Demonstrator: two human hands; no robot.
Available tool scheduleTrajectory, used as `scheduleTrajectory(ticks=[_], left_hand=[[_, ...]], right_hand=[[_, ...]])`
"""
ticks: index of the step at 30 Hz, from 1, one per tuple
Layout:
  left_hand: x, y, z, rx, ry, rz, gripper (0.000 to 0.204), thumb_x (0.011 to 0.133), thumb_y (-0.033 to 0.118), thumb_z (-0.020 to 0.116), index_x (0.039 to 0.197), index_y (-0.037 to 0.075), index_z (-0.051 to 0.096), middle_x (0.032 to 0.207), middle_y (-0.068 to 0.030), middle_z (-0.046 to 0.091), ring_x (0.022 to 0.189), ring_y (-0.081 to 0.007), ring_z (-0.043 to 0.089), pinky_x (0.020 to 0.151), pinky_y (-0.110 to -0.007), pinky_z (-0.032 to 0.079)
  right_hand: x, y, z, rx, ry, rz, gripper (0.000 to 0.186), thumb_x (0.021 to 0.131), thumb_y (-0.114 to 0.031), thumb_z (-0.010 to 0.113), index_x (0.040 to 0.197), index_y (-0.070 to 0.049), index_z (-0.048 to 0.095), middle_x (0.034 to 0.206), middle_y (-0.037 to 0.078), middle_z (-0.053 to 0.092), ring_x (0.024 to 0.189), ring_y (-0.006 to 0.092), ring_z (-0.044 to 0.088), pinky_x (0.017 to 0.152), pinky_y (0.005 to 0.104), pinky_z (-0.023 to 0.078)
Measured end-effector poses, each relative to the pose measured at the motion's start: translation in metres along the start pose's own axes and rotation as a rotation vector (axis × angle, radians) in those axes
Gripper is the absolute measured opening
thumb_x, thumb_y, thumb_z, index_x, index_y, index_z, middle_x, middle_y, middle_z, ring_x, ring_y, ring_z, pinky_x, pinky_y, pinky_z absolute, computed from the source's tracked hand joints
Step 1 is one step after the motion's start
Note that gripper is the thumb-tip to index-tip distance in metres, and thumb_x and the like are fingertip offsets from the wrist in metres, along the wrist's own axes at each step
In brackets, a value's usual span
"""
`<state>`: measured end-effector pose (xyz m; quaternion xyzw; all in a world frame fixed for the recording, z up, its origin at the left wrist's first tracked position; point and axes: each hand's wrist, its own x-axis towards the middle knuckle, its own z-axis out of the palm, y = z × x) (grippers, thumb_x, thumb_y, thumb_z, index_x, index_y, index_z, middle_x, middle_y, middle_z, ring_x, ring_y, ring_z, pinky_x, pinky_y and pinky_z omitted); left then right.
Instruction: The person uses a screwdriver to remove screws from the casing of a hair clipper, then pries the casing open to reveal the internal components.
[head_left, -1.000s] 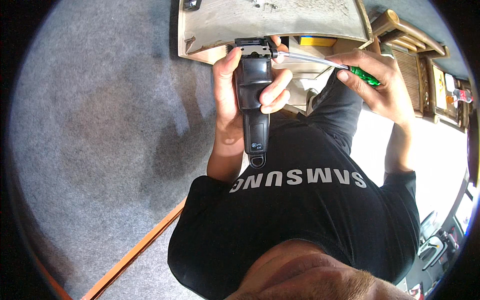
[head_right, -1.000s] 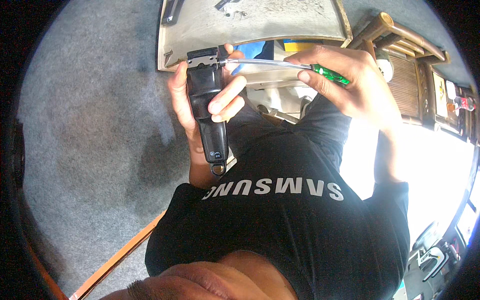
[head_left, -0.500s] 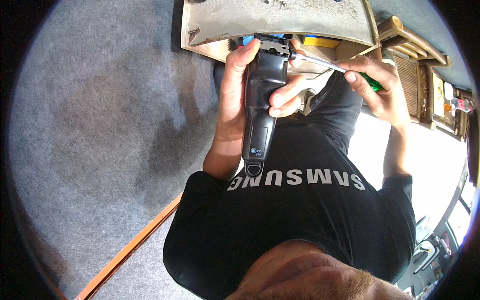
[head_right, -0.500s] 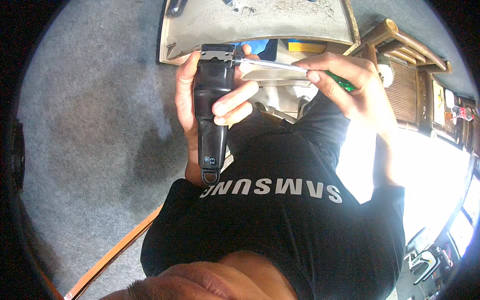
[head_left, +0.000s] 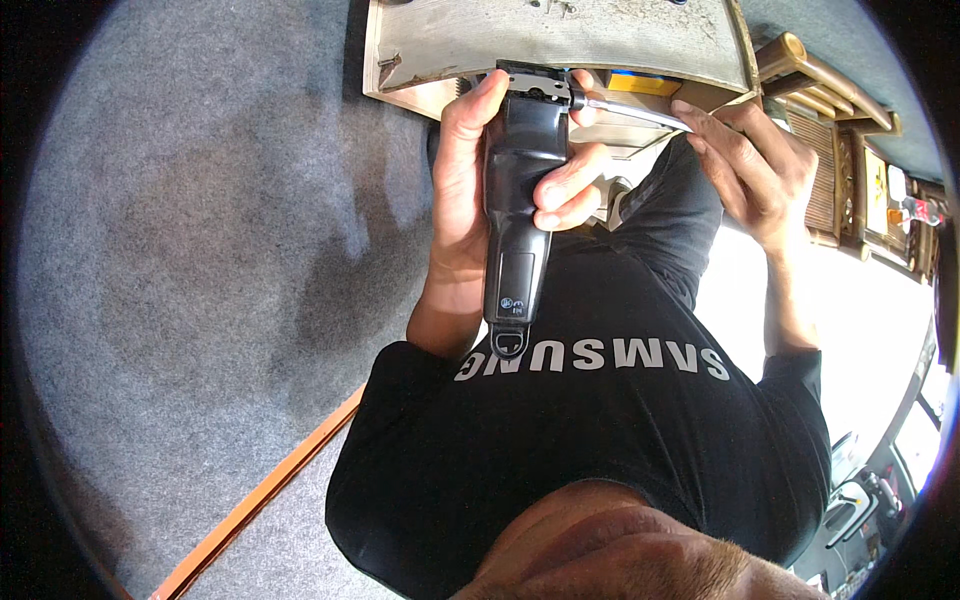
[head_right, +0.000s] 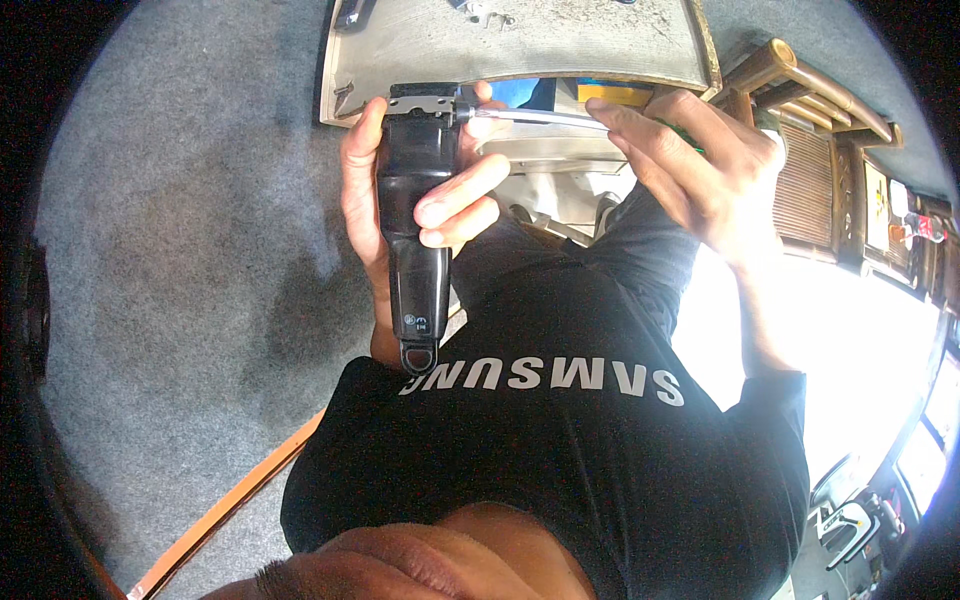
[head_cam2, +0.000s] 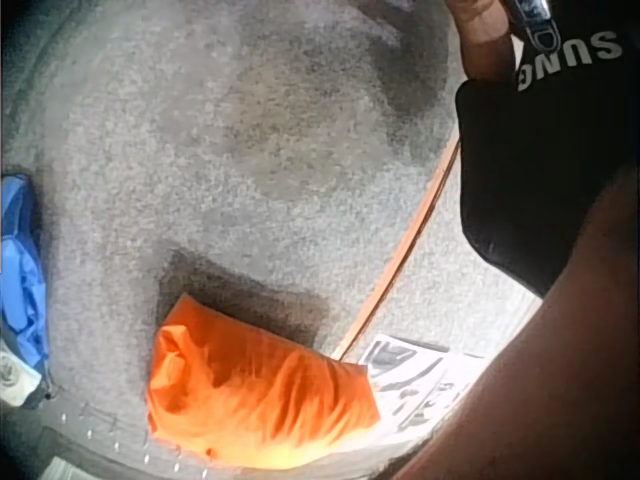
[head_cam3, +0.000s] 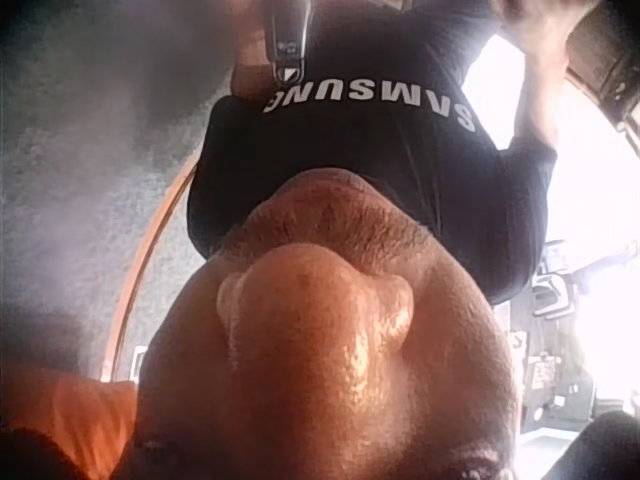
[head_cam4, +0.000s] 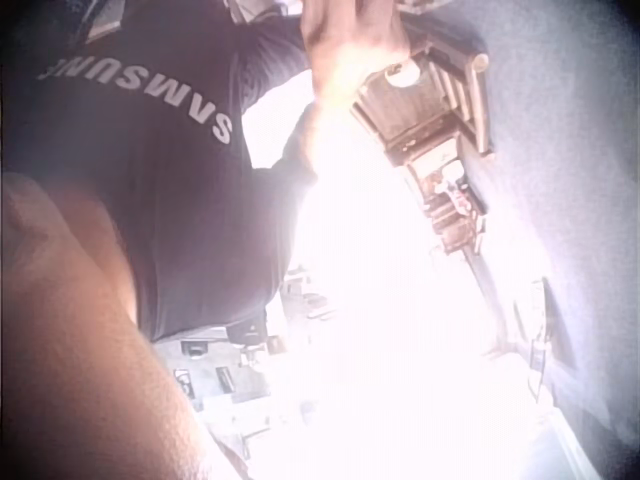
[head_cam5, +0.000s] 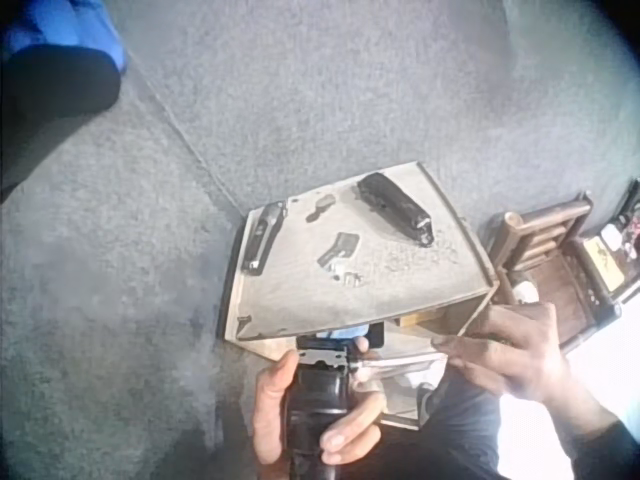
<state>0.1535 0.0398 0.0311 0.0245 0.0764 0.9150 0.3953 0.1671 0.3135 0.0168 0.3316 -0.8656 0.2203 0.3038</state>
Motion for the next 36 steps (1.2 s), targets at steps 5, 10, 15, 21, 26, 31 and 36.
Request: scheduleTrajectory(ticks=[5,10,15,21,26,31,36], left_hand=[[0.0,0.0,-0.006,0.024,-0.049,0.009,0.06,0.108,0.054,0.049,0.132,-0.001,0.051,0.109,-0.0104,0.056,0.064,-0.0153,0.056,0.05,-0.029,0.047],[-0.001,-0.002,0.001,-0.033,0.045,-0.001,0.059,0.108,0.053,0.049,0.13,-0.001,0.053,0.108,-0.0102,0.058,0.064,-0.0158,0.056,0.05,-0.029,0.048],[0.001,-0.001,0.002,-0.072,0.064,-0.015,0.056,0.109,0.052,0.049,0.127,-0.001,0.053,0.109,-0.0108,0.057,0.067,-0.0166,0.056,0.052,-0.03,0.048],[0.003,-0.002,-0.002,-0.077,0.076,-0.002,0.055,0.109,0.051,0.049,0.125,-0.002,0.053,0.108,-0.0107,0.056,0.07,-0.0173,0.057,0.052,-0.029,0.047],[0.005,-0.002,-0.001,-0.029,0.063,-0.007,0.055,0.109,0.051,0.049,0.125,-0.001,0.053,0.109,-0.0105,0.056,0.07,-0.0174,0.057,0.052,-0.029,0.047],[0.002,-0.003,0.003,-0.009,0.105,-0.006,0.056,0.109,0.052,0.049,0.126,-0.001,0.052,0.109,-0.0105,0.056,0.069,-0.0168,0.057,0.052,-0.029,0.048],[0.001,-0.001,0.001,0.012,0.061,-0.05,0.056,0.109,0.052,0.048,0.126,0.0,0.053,0.108,-0.0098,0.057,0.066,-0.0164,0.056,0.052,-0.029,0.048]], right_hand=[[-0.001,-0.001,0.004,-0.043,0.076,-0.032,0.023,0.089,-0.01,0.08,0.112,-0.011,0.079,0.084,0.002,0.072,0.066,0.0127,0.07,0.052,0.0291,0.054],[-0.002,-0.005,-0.002,0.364,-0.124,0.27,0.016,0.097,-0.015,0.076,0.11,-0.005,0.078,0.089,0.008,0.075,0.076,0.0153,0.074,0.064,0.0288,0.057],[-0.005,-0.008,-0.003,0.628,-0.226,0.468,0.026,0.104,-0.023,0.07,0.112,0.0,0.076,0.089,0.007,0.073,0.077,0.0115,0.067,0.066,0.0263,0.052],[-0.004,0.001,-0.005,1.098,-0.451,0.724,0.035,0.111,-0.032,0.06,0.109,0.001,0.073,0.068,0.0,0.058,0.053,0.0051,0.048,0.047,0.022,0.038],[-0.002,0.0,-0.008,1.337,-0.599,0.915,0.039,0.113,-0.035,0.054,0.102,0.0,0.07,0.056,-0.003,0.045,0.043,0.0015,0.037,0.037,0.0205,0.025],[0.001,0.003,-0.011,1.31,-0.649,0.905,0.039,0.113,-0.034,0.055,0.101,0.001,0.07,0.058,-0.002,0.047,0.047,0.0029,0.039,0.041,0.0221,0.03],[-0.009,0.004,0.004,0.945,-0.353,0.504,0.034,0.11,-0.031,0.061,0.11,0.0,0.075,0.068,0.003,0.059,0.058,0.0062,0.052,0.052,0.0249,0.041]])
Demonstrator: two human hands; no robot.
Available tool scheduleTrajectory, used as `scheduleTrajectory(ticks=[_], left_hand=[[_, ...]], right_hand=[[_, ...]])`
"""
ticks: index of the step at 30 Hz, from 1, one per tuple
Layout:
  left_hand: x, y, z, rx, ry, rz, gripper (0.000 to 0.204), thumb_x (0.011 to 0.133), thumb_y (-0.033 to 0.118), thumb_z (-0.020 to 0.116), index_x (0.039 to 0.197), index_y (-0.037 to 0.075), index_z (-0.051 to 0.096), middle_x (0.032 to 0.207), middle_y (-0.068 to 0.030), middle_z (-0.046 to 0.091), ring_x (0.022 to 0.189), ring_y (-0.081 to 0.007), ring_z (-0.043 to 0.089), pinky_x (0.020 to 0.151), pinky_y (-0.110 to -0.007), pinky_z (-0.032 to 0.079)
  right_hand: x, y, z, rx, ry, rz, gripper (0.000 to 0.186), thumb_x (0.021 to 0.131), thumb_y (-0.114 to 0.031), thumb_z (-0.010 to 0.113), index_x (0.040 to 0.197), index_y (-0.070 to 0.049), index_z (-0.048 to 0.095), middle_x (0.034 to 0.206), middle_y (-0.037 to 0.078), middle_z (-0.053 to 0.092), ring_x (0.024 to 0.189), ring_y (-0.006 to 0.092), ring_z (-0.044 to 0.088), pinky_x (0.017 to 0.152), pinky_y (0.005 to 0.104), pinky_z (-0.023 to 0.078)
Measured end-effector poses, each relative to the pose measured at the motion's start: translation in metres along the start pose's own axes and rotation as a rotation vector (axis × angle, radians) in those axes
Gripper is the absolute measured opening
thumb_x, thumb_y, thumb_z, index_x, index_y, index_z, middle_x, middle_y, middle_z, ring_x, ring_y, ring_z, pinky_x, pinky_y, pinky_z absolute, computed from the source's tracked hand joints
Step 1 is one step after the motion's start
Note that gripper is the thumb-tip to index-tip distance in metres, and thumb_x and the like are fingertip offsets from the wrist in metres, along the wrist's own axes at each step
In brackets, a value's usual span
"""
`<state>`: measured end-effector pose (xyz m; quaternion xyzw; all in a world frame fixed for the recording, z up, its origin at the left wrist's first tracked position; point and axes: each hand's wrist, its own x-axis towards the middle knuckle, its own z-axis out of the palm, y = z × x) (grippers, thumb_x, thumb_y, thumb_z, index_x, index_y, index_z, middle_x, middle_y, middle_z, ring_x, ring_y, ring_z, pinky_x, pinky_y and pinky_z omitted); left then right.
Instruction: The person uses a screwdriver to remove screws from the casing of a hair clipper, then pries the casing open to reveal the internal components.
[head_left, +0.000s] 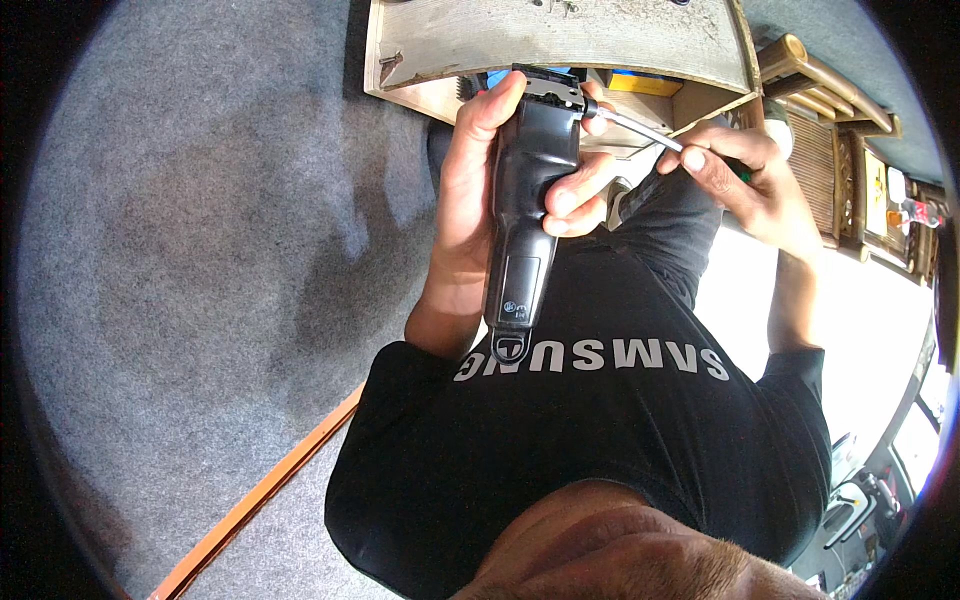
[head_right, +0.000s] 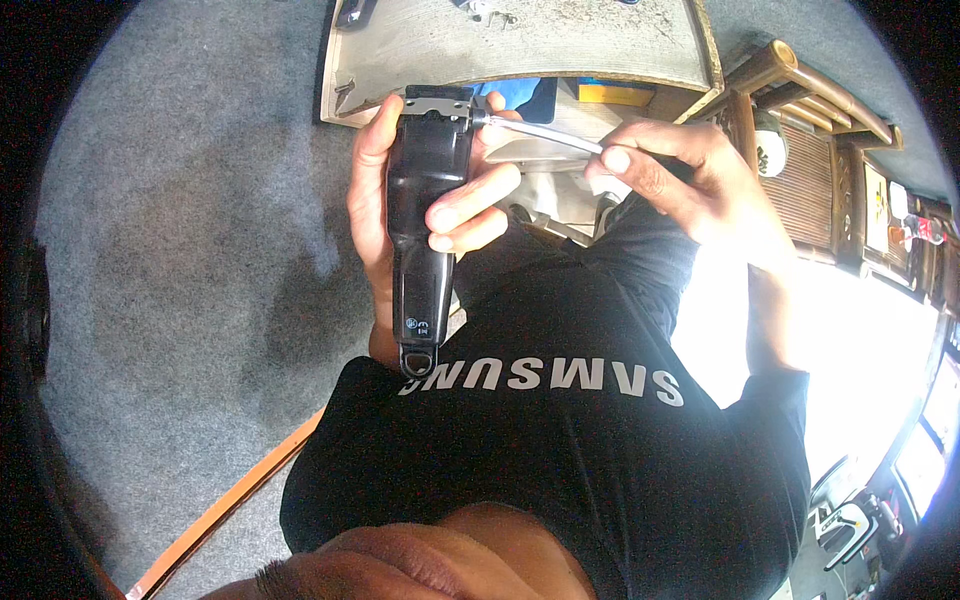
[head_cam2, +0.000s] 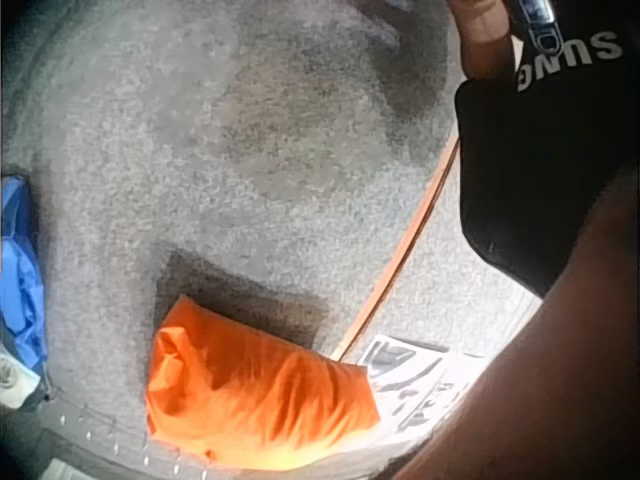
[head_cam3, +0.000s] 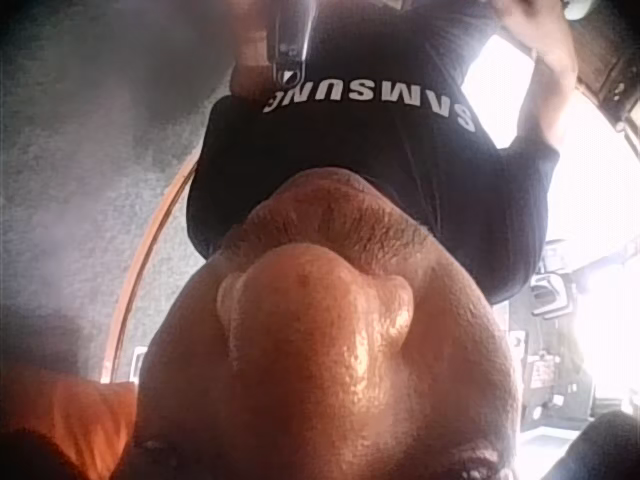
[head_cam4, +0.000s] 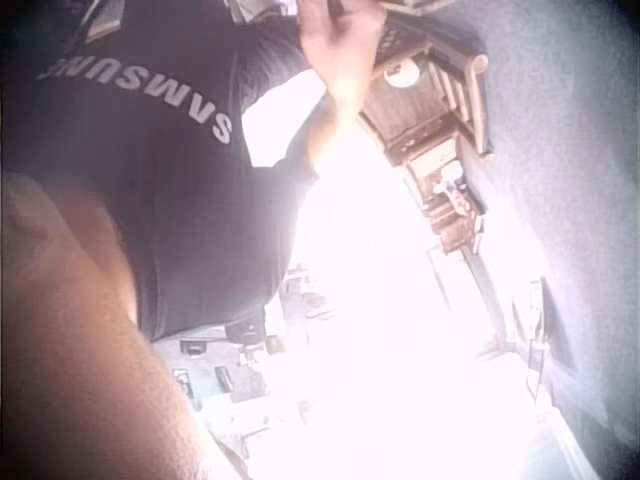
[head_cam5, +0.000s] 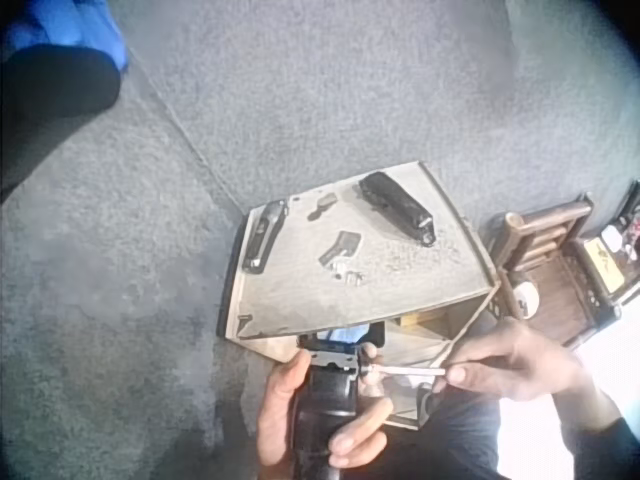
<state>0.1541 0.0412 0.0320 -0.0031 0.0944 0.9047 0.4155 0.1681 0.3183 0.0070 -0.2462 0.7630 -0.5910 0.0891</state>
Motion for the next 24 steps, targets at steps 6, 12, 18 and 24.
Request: scheduleTrajectory(ticks=[6,12,18,24], left_hand=[[-0.003,0.003,0.001,0.007,0.065,0.049,0.057,0.108,0.052,0.049,0.129,0.0,0.054,0.107,-0.0093,0.058,0.064,-0.0157,0.055,0.05,-0.028,0.047],[-0.003,0.011,-0.021,0.095,-0.107,0.054,0.07,0.106,0.052,0.054,0.143,-0.006,0.044,0.126,-0.0152,0.051,0.063,-0.0163,0.055,0.046,-0.029,0.045],[0.0,0.027,-0.045,0.081,-0.251,-0.034,0.081,0.104,0.052,0.061,0.149,-0.009,0.034,0.128,-0.0158,0.044,0.061,-0.0176,0.056,0.045,-0.03,0.045],[-0.012,0.02,-0.053,0.266,-0.186,-0.021,0.075,0.1,0.049,0.068,0.139,-0.006,0.035,0.116,-0.0141,0.045,0.065,-0.0223,0.063,0.051,-0.036,0.058]], right_hand=[[-0.002,-0.018,0.005,-0.839,0.233,-0.214,0.021,0.101,-0.027,0.072,0.113,-0.01,0.078,0.085,0.008,0.073,0.077,0.0194,0.075,0.065,0.0334,0.058],[0.003,-0.03,0.006,-0.588,0.208,-0.113,0.036,0.107,-0.033,0.06,0.117,0.0,0.073,0.071,0.008,0.061,0.064,0.0181,0.06,0.066,0.0339,0.051],[-0.012,-0.015,-0.012,0.122,-0.3,0.179,0.04,0.113,-0.027,0.047,0.143,0.0,0.048,0.088,0.005,0.059,0.071,0.0137,0.058,0.066,0.0313,0.047],[-0.016,-0.018,-0.007,0.41,-0.433,0.342,0.053,0.11,-0.034,0.057,0.147,0.001,0.043,0.097,0.004,0.058,0.056,0.0048,0.05,0.045,0.0191,0.042]])
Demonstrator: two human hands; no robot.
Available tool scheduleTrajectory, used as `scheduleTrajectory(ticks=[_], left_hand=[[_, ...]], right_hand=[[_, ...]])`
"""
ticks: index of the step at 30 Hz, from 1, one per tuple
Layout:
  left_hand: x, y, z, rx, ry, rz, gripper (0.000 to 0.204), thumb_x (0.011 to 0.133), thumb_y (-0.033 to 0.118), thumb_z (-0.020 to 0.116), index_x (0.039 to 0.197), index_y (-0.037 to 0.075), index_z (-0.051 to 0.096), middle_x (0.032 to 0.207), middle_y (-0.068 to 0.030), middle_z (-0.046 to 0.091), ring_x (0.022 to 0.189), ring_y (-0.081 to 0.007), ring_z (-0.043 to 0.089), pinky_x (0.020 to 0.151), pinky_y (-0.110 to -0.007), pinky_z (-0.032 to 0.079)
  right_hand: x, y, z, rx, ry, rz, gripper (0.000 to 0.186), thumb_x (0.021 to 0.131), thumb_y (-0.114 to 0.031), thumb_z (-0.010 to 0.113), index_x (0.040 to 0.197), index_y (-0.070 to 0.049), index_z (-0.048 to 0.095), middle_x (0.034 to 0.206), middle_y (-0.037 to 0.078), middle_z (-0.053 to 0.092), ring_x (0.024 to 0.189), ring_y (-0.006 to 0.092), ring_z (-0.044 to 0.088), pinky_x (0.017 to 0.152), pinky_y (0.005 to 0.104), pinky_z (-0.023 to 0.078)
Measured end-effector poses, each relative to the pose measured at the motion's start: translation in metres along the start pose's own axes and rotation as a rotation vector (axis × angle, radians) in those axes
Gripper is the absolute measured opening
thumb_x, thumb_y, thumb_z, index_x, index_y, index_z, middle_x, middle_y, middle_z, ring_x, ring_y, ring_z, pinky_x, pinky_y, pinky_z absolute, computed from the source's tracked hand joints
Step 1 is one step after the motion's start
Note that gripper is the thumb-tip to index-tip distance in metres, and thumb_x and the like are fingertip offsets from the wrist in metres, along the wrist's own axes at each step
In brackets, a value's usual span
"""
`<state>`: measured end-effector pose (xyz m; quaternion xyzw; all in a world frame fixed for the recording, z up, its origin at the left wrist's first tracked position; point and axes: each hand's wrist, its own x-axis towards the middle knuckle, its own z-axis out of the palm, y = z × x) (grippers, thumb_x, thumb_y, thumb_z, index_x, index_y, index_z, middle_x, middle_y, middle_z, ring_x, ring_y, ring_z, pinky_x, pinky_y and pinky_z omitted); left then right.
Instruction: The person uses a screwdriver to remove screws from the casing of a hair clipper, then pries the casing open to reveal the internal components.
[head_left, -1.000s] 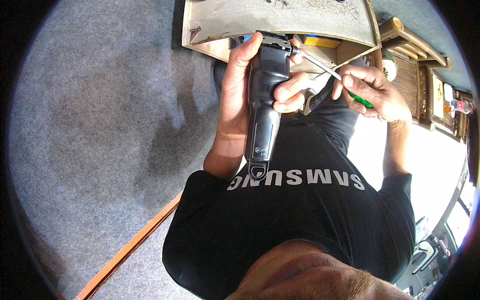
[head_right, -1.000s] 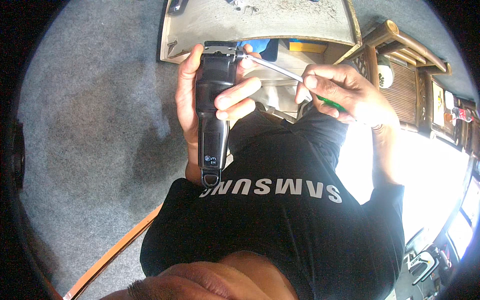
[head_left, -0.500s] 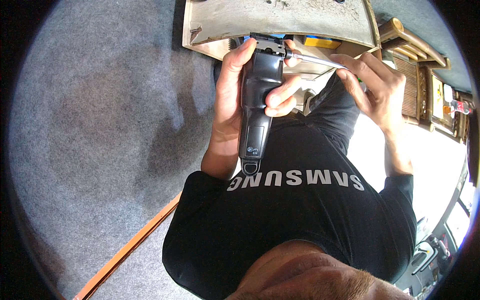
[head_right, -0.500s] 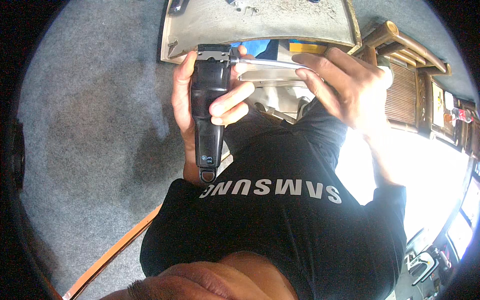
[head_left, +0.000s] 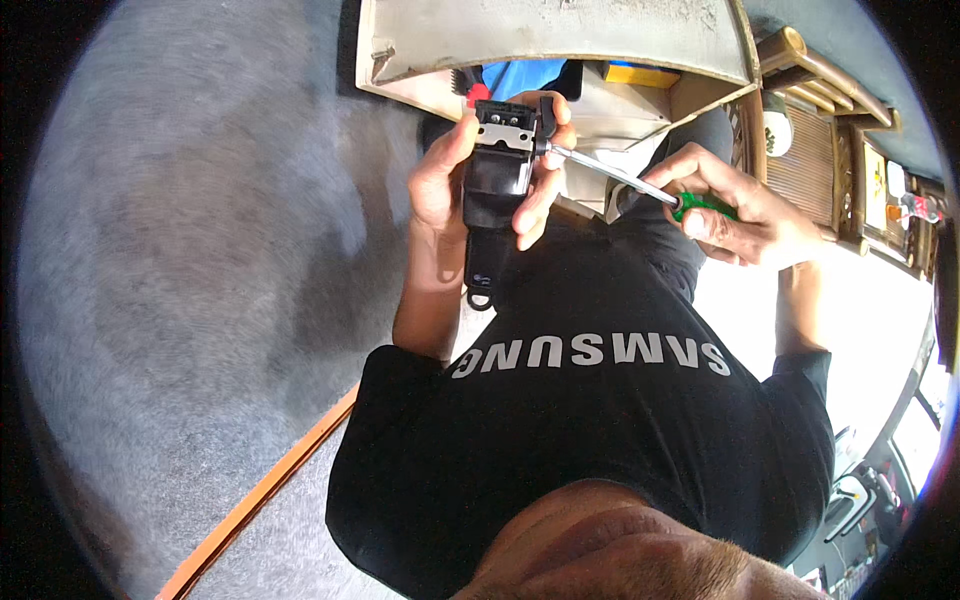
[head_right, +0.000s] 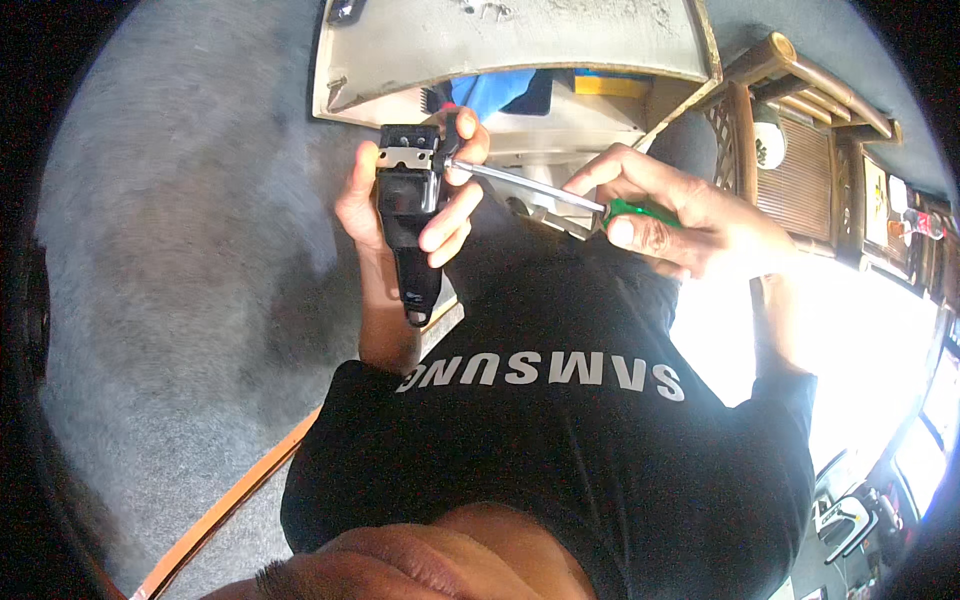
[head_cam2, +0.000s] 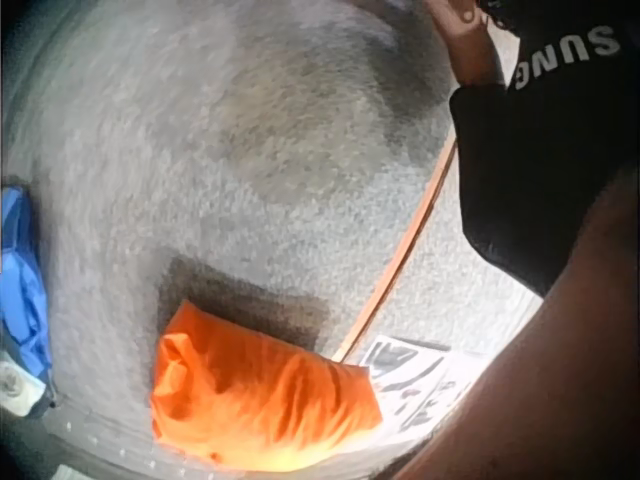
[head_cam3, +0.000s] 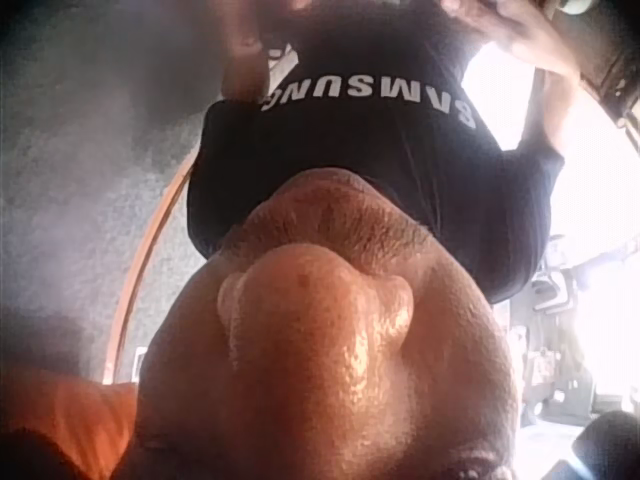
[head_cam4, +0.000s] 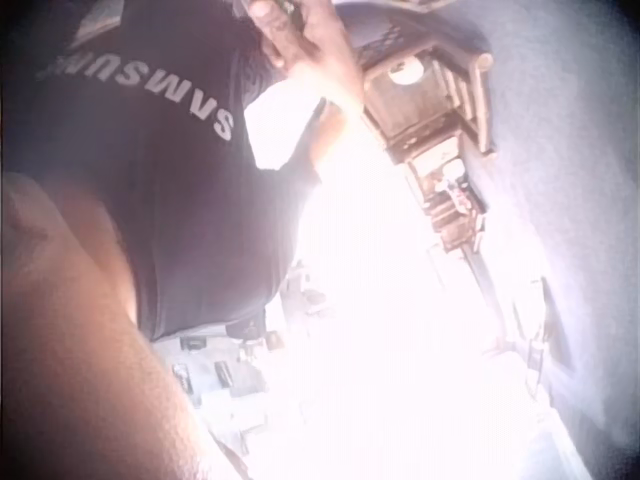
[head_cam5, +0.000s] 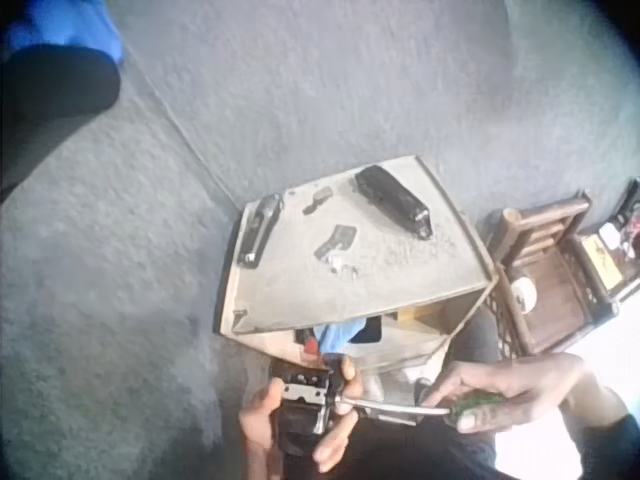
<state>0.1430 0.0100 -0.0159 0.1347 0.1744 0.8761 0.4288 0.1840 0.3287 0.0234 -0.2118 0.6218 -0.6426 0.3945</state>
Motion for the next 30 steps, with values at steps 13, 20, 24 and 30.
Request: scheduleTrajectory(ticks=[13,20,24,30], left_hand=[[-0.025,-0.067,-0.044,0.046,0.329,-0.02,0.041,0.107,0.035,0.05,0.121,-0.002,0.06,0.089,-0.0086,0.061,0.065,-0.0196,0.069,0.057,-0.033,0.06],[-0.03,-0.067,-0.049,0.268,0.4,-0.048,0.042,0.107,0.034,0.047,0.105,-0.004,0.065,0.086,-0.0142,0.067,0.069,-0.0207,0.071,0.063,-0.037,0.063],[-0.021,-0.081,-0.041,0.241,0.474,0.101,0.04,0.107,0.032,0.044,0.103,-0.003,0.063,0.092,-0.0183,0.068,0.076,-0.0256,0.074,0.067,-0.041,0.066],[-0.024,-0.083,-0.051,0.382,0.416,0.161,0.034,0.107,0.029,0.045,0.108,-0.003,0.058,0.099,-0.0196,0.065,0.081,-0.0308,0.075,0.069,-0.047,0.068]], right_hand=[[-0.007,0.054,0.0,-0.105,0.005,0.183,0.042,0.112,-0.03,0.055,0.145,-0.004,0.057,0.079,0.0,0.062,0.049,0.0021,0.052,0.043,0.0197,0.04],[-0.007,0.059,-0.001,-0.097,0.011,0.234,0.043,0.111,-0.029,0.057,0.146,-0.003,0.056,0.077,0.0,0.061,0.046,0.0023,0.052,0.039,0.0177,0.044],[-0.01,0.068,-0.011,0.054,-0.092,0.101,0.041,0.112,-0.026,0.054,0.144,0.001,0.056,0.079,0.001,0.063,0.045,0.002,0.053,0.038,0.0166,0.046],[-0.013,0.047,-0.002,0.269,-0.053,0.333,0.041,0.113,-0.025,0.052,0.143,0.003,0.059,0.076,0.004,0.066,0.039,0.0024,0.051,0.034,0.0162,0.044]])
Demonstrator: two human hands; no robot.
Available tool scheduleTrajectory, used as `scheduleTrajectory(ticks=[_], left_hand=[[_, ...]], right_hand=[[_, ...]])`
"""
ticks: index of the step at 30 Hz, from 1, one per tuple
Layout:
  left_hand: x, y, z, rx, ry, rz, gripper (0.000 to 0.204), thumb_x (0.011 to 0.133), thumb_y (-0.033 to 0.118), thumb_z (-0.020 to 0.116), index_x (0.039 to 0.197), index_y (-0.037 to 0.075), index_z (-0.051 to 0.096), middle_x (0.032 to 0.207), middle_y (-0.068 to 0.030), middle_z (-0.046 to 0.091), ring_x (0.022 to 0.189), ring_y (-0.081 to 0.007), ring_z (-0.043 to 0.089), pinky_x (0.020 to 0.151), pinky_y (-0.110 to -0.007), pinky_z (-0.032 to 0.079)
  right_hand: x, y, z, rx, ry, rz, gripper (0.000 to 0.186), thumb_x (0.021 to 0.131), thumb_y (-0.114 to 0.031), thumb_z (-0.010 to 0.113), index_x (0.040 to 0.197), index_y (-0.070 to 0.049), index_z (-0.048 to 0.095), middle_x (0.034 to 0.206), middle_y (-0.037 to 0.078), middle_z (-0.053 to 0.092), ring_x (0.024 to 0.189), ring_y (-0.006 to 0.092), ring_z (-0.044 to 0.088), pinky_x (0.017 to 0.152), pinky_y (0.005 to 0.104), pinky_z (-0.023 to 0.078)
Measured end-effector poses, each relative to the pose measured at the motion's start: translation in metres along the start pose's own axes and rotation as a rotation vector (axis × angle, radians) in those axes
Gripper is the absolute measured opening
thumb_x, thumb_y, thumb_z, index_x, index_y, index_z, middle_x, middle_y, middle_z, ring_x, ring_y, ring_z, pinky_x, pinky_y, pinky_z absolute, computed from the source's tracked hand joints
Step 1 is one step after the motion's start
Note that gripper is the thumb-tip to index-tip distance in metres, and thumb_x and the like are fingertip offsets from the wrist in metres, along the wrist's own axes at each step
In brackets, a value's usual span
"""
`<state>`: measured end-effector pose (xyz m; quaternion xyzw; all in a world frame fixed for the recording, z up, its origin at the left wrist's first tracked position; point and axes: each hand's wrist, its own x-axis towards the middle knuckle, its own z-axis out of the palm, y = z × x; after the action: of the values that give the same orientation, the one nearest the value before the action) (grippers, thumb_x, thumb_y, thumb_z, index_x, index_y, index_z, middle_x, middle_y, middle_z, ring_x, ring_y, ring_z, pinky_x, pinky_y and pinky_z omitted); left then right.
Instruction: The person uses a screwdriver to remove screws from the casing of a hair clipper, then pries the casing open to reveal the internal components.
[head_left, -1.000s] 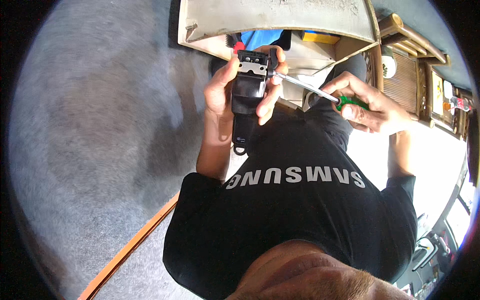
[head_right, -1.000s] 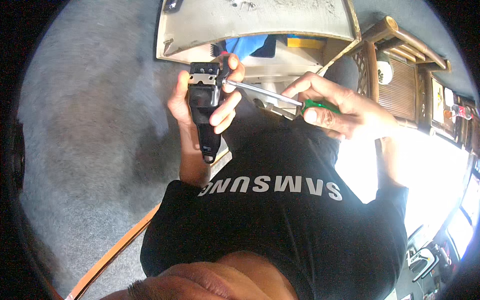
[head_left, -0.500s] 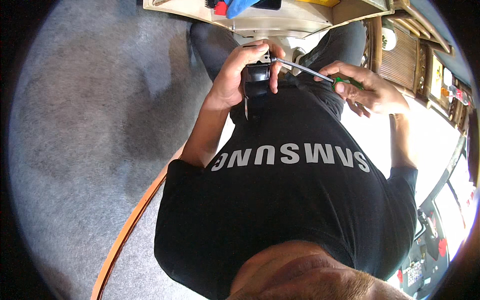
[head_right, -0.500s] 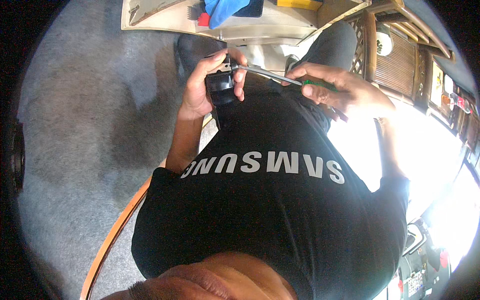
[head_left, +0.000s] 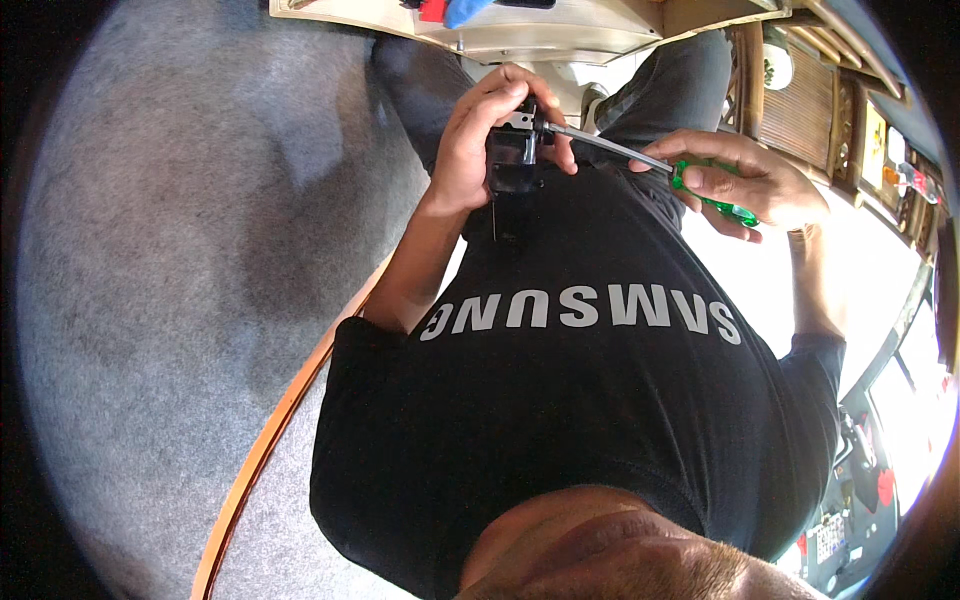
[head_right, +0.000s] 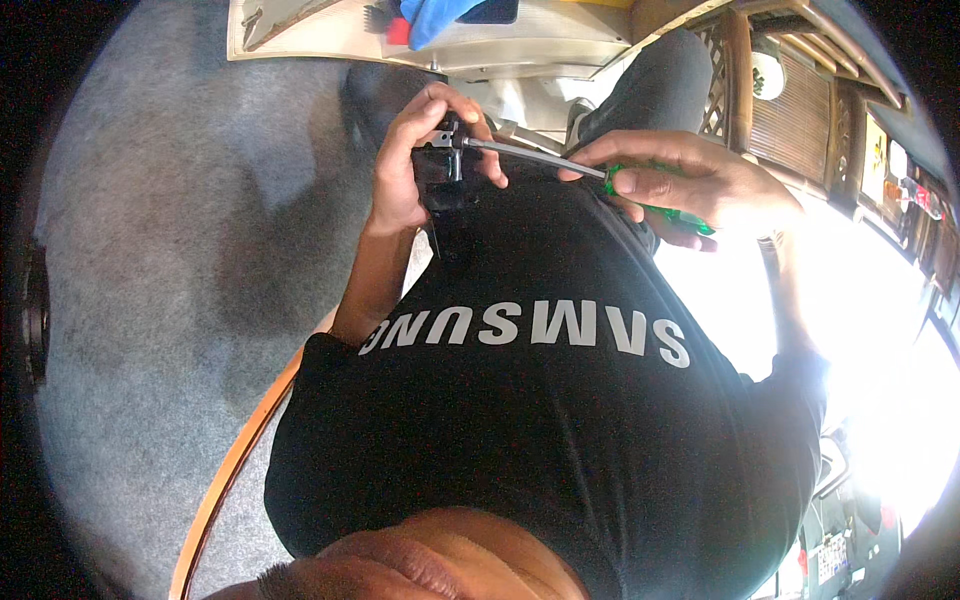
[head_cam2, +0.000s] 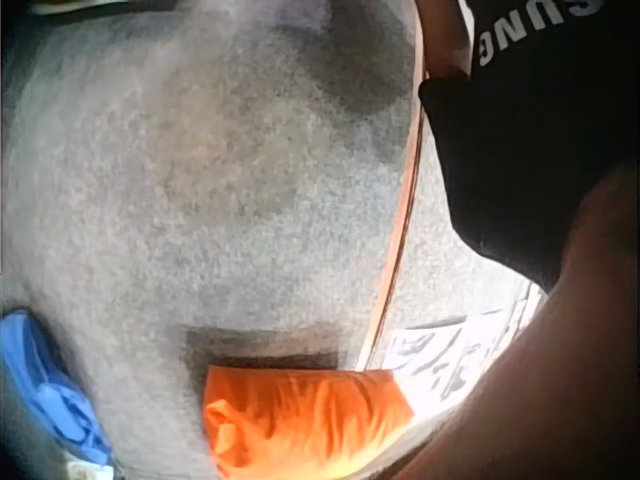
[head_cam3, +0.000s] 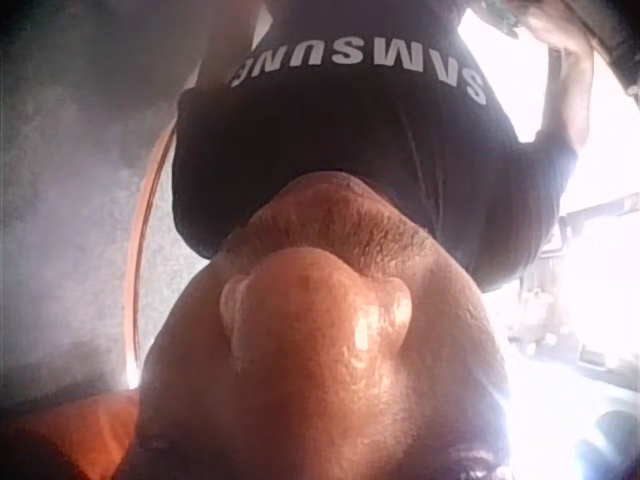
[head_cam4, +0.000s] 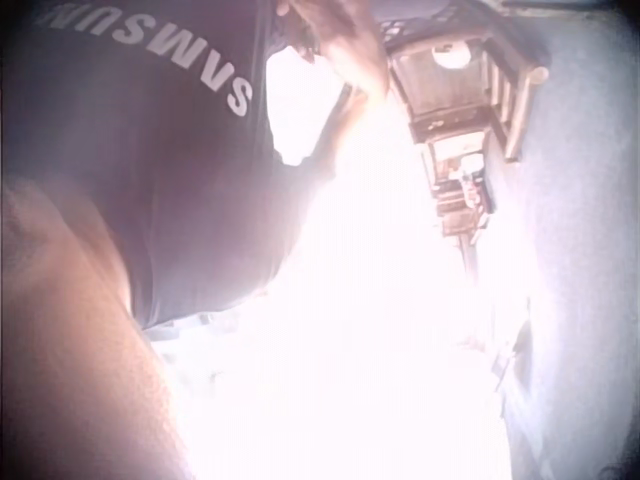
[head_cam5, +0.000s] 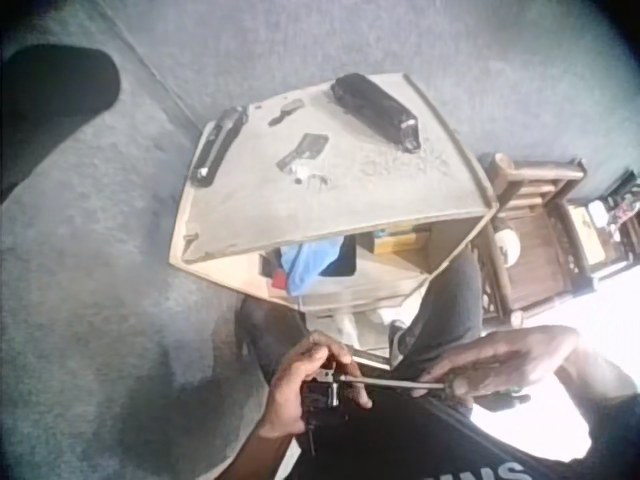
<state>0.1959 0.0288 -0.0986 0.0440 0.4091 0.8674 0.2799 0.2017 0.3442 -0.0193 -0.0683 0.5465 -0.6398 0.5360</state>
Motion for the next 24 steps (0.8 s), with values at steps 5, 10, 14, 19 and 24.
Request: scheduleTrajectory(ticks=[5,10,14,19,24], left_hand=[[-0.005,-0.003,0.008,-0.006,-0.092,0.091,0.016,0.102,0.013,0.057,0.109,-0.002,0.055,0.096,-0.0163,0.063,0.081,-0.03,0.075,0.064,-0.046,0.068],[-0.003,0.002,0.008,0.213,-0.151,0.181,0.011,0.098,0.004,0.061,0.103,-0.001,0.054,0.089,-0.0145,0.062,0.068,-0.0252,0.073,0.054,-0.039,0.065],[-0.007,0.007,0.012,0.169,-0.109,0.078,0.01,0.097,0.004,0.062,0.101,0.0,0.054,0.085,-0.0134,0.061,0.063,-0.0227,0.07,0.049,-0.035,0.059],[-0.008,0.005,0.012,0.086,-0.082,0.004,0.013,0.098,0.009,0.063,0.099,0.002,0.052,0.085,-0.0117,0.058,0.059,-0.0214,0.067,0.045,-0.032,0.051],[-0.01,-0.002,0.009,-0.033,-0.045,-0.055,0.016,0.099,0.014,0.065,0.098,0.003,0.052,0.087,-0.0113,0.058,0.058,-0.0213,0.066,0.046,-0.032,0.052]], right_hand=[[-0.002,-0.005,-0.002,-0.078,-0.006,0.065,0.041,0.112,-0.027,0.055,0.146,-0.004,0.059,0.073,0.0,0.059,0.04,0.002,0.046,0.032,0.0173,0.037],[-0.001,-0.006,-0.005,-0.04,-0.056,0.079,0.041,0.111,-0.03,0.057,0.146,-0.009,0.061,0.075,-0.003,0.052,0.042,0.0017,0.043,0.032,0.018,0.033],[0.0,-0.006,-0.003,0.01,-0.037,0.107,0.04,0.111,-0.03,0.059,0.143,-0.008,0.065,0.075,-0.003,0.053,0.041,0.0013,0.041,0.031,0.0183,0.029],[0.002,-0.008,0.003,-0.042,0.04,0.113,0.035,0.11,-0.026,0.061,0.138,-0.007,0.07,0.075,-0.002,0.056,0.048,0.0,0.046,0.034,0.0187,0.031],[0.018,0.024,0.008,-0.83,0.283,-0.594,0.035,0.103,-0.015,0.066,0.137,-0.007,0.071,0.075,0.002,0.061,0.056,0.0052,0.058,0.042,0.023,0.045]])
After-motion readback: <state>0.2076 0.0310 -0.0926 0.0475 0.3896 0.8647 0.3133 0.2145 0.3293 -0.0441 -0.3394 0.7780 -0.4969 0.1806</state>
